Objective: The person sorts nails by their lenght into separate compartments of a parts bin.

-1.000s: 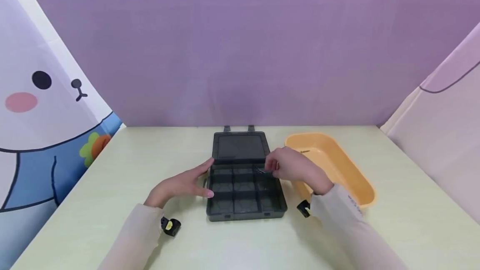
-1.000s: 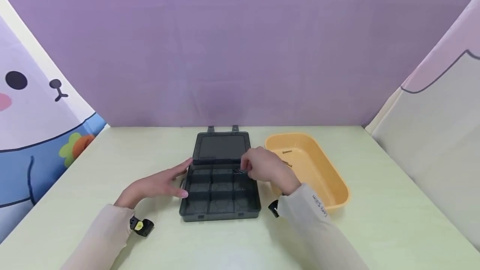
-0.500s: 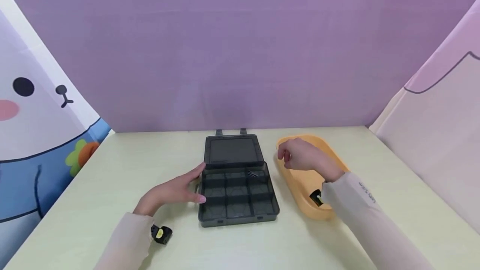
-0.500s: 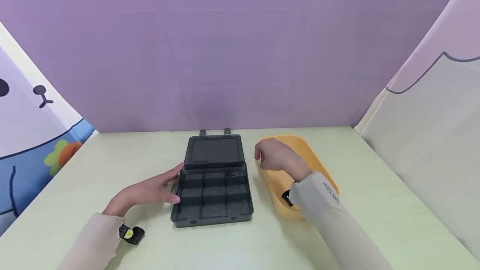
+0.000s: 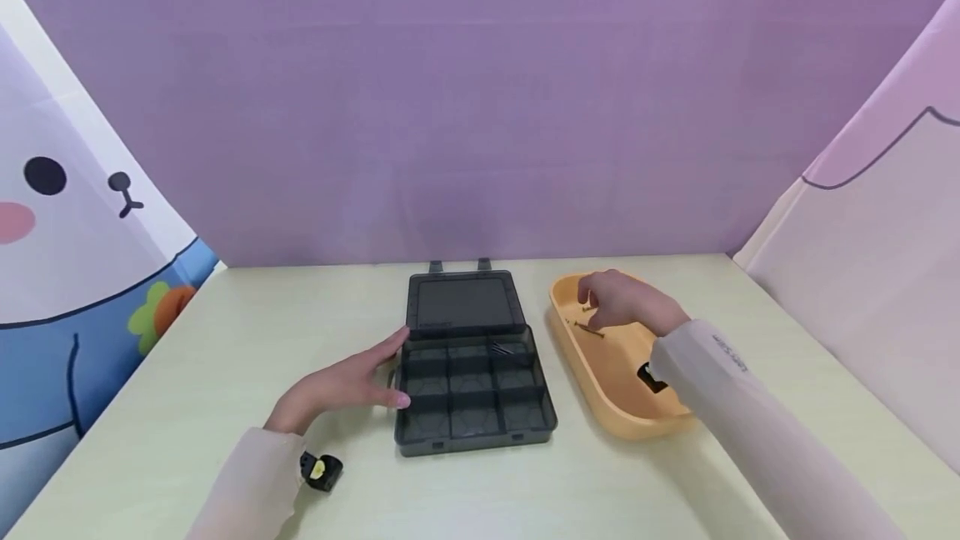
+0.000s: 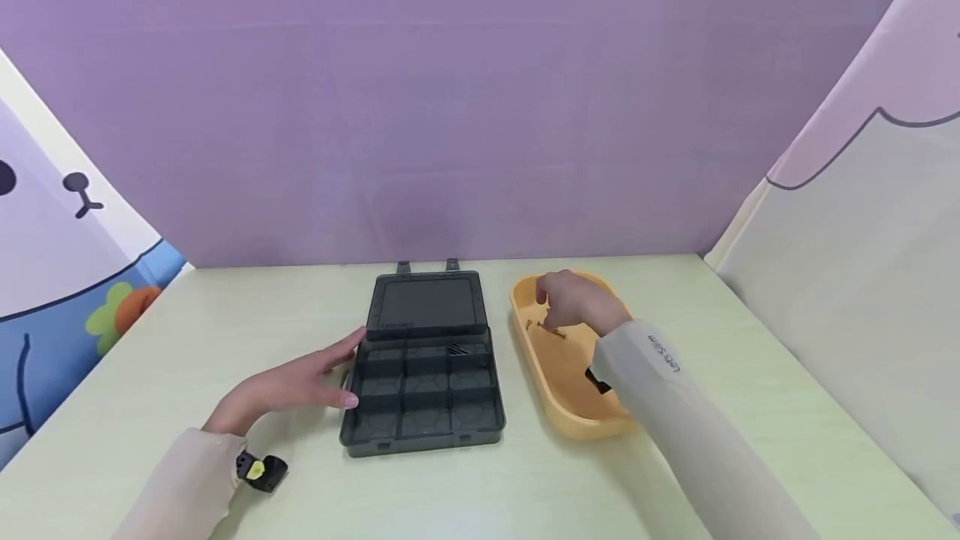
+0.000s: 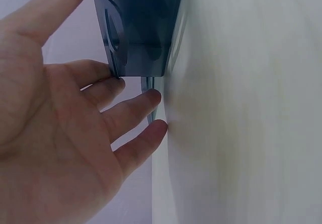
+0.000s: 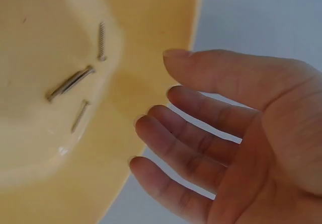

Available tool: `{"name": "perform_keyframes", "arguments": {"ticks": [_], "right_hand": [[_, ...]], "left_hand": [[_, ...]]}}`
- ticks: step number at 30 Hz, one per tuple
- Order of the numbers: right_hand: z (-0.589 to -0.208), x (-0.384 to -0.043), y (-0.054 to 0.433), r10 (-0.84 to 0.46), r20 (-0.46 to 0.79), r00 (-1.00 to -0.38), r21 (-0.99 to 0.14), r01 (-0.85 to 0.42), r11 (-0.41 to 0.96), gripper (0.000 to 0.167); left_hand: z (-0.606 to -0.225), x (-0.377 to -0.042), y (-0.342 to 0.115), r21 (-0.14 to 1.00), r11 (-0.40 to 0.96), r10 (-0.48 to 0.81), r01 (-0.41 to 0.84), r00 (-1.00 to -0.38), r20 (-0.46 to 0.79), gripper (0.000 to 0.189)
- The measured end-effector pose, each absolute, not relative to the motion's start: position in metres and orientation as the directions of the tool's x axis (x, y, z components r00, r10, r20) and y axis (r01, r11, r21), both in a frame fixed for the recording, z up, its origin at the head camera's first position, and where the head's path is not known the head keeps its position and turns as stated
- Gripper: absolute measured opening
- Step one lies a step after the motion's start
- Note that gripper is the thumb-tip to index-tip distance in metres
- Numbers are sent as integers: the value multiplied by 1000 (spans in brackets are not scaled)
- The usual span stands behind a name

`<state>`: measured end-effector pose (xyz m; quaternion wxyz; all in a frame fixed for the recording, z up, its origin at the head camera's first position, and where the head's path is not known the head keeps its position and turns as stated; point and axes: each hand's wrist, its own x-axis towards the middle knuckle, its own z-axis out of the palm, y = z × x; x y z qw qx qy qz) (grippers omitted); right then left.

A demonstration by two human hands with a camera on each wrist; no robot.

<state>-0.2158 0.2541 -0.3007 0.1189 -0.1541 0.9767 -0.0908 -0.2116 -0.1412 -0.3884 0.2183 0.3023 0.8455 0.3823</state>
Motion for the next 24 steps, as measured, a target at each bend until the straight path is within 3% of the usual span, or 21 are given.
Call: {"name": "perform_keyframes", "arguments": {"ticks": [11, 24], "right_hand": [[-324, -236, 263, -255, -284, -924, -216, -197, 956, 67], [-348, -246, 276, -294, -273, -916, -265, -222, 938, 86]], "left_hand": [[-389, -209, -142, 782, 520, 674, 342, -727, -131, 102], [-387, -207, -142, 780, 523, 676, 344, -725, -134, 101]]}}
